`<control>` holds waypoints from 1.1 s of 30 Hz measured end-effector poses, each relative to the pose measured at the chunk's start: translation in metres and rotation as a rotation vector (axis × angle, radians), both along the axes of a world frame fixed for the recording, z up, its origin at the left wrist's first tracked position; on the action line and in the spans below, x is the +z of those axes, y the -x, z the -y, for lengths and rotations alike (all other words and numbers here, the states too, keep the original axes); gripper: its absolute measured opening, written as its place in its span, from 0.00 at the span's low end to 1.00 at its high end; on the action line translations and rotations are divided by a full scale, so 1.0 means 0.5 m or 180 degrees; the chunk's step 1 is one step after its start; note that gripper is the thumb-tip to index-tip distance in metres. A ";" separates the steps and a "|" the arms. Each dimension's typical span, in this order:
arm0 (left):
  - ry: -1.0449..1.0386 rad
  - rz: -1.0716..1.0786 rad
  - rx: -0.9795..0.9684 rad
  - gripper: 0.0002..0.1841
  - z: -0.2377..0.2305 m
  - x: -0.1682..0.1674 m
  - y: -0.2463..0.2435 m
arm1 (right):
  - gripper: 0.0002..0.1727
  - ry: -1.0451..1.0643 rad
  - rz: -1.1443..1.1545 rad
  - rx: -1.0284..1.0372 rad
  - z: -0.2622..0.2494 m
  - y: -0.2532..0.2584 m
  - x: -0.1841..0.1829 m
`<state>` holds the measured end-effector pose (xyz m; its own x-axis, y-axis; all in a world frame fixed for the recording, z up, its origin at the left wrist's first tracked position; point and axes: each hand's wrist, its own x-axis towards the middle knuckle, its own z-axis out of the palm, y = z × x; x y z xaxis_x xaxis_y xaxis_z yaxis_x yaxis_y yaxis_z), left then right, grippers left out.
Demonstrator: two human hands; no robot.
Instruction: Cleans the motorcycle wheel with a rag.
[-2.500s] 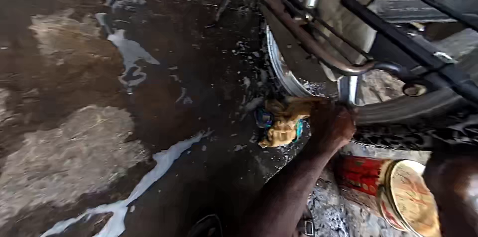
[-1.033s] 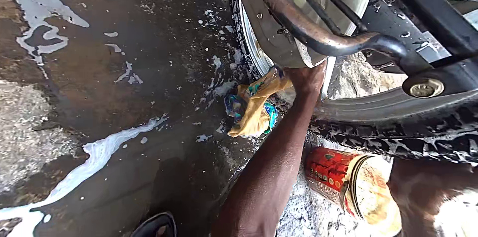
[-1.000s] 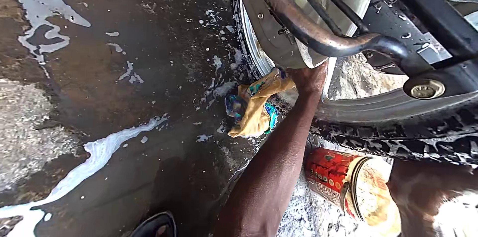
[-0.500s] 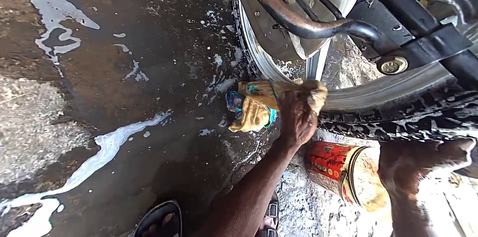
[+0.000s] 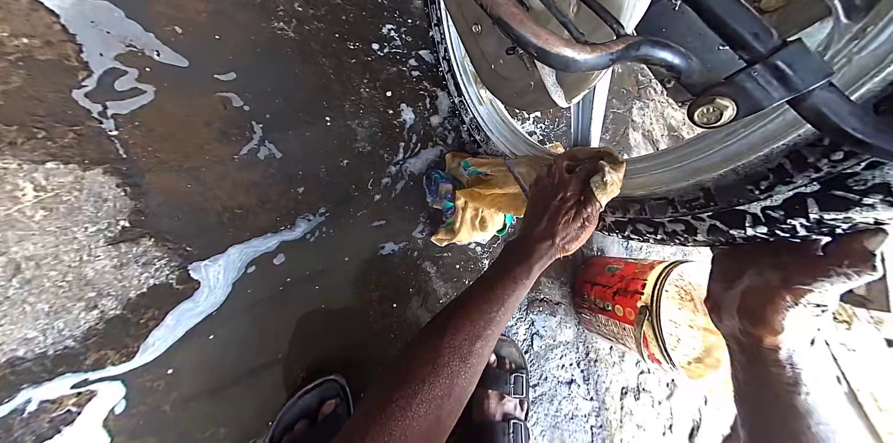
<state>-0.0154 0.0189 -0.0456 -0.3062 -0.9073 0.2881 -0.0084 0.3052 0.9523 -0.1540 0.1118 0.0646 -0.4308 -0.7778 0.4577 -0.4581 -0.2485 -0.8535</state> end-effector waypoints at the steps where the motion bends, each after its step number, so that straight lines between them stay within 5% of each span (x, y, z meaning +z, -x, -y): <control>1: 0.0085 0.0210 0.0039 0.23 0.010 0.000 -0.001 | 0.44 0.0003 -0.0056 0.0002 0.002 0.001 0.001; 6: 0.0941 0.1614 0.0436 0.21 0.033 -0.003 -0.018 | 0.40 0.0005 0.0022 -0.0053 -0.004 -0.001 -0.012; 8: 0.0865 0.1330 0.0542 0.19 0.026 -0.021 -0.025 | 0.41 -0.0086 0.0119 -0.0058 -0.006 -0.007 -0.019; 13: -0.2092 -0.2776 -0.0022 0.20 0.017 -0.039 -0.112 | 0.42 -0.0281 0.0288 -0.0019 -0.014 -0.031 -0.015; 16: -0.1798 -0.4485 -0.0961 0.28 0.020 -0.072 -0.218 | 0.46 -0.0169 0.0385 0.0036 -0.007 -0.001 -0.026; 17: -0.1772 -0.4614 -0.0801 0.31 0.006 -0.111 -0.227 | 0.48 -0.0131 0.0369 0.0039 -0.007 0.007 -0.028; 19: -0.2444 -0.4056 -0.0284 0.28 -0.034 -0.173 -0.217 | 0.46 0.0047 0.0219 -0.0094 0.002 -0.008 -0.028; 22: -0.3100 -0.2760 -0.0289 0.13 -0.041 -0.139 -0.173 | 0.44 0.0051 0.0083 -0.0134 0.011 -0.020 -0.017; 26: -0.0524 -0.1345 -0.0234 0.06 0.047 -0.025 -0.060 | 0.45 -0.0111 0.0047 -0.0027 0.005 -0.013 -0.008; 29: 0.0303 -0.0214 -0.0047 0.17 0.029 -0.006 -0.050 | 0.44 -0.0041 0.0000 -0.0034 0.007 -0.022 -0.004; 33: 0.1048 0.0875 0.0404 0.18 0.024 -0.026 -0.045 | 0.43 0.0001 -0.0046 -0.0054 0.007 -0.024 -0.010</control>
